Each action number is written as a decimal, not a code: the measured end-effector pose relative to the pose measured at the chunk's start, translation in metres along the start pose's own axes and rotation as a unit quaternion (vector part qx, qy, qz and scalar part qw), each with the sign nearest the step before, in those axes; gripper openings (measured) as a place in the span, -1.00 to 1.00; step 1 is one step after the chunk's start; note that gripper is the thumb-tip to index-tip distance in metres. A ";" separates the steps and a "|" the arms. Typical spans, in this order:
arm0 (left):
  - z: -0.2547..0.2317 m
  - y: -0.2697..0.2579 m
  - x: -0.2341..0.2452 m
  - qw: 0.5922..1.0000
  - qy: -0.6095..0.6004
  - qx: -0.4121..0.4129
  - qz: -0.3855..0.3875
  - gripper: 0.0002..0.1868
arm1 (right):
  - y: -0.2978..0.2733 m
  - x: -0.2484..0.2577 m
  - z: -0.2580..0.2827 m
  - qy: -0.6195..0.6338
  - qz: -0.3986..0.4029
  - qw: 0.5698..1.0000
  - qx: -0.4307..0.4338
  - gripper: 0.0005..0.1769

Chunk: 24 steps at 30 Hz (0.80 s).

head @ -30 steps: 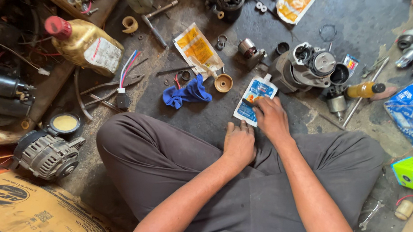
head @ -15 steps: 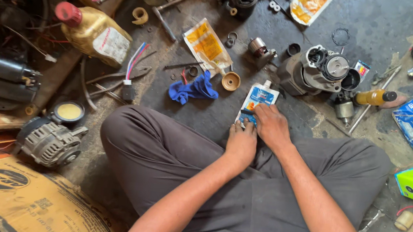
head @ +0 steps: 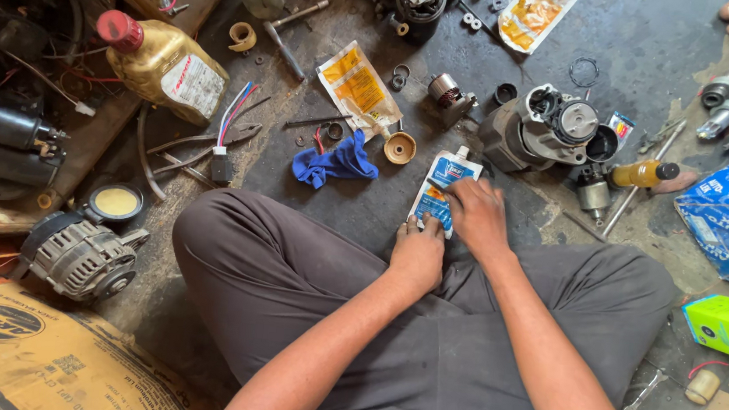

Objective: The person opens a tube of grease and applies it to a mechanical component. They then use a hammer to tap a part into place and continue to assemble and adjust the component by hand.

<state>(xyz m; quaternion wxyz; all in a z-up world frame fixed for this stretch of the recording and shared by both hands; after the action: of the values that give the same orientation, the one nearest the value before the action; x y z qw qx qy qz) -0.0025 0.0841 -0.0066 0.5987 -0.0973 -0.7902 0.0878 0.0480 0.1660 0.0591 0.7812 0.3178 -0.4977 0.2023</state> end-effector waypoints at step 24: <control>0.002 -0.002 0.012 0.999 -0.024 -0.007 -0.031 -0.28 | 0.001 0.006 -0.021 0.079 -0.037 0.993 -0.085 -0.88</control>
<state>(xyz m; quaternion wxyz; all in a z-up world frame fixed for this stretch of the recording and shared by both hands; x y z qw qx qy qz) -0.0079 0.0856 0.0043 0.5812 -0.0744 -0.8076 0.0662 0.0634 0.1812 0.0584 0.8494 0.2519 -0.4372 0.1546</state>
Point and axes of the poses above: each hand's wrist, its own y-axis towards the middle knuckle, its own x-axis out of the back of the hand, z = x × y, the point moved 8 cm from there along y, towards the middle knuckle, and after that the axes turned 6 degrees about x, right-handed, at the moved point
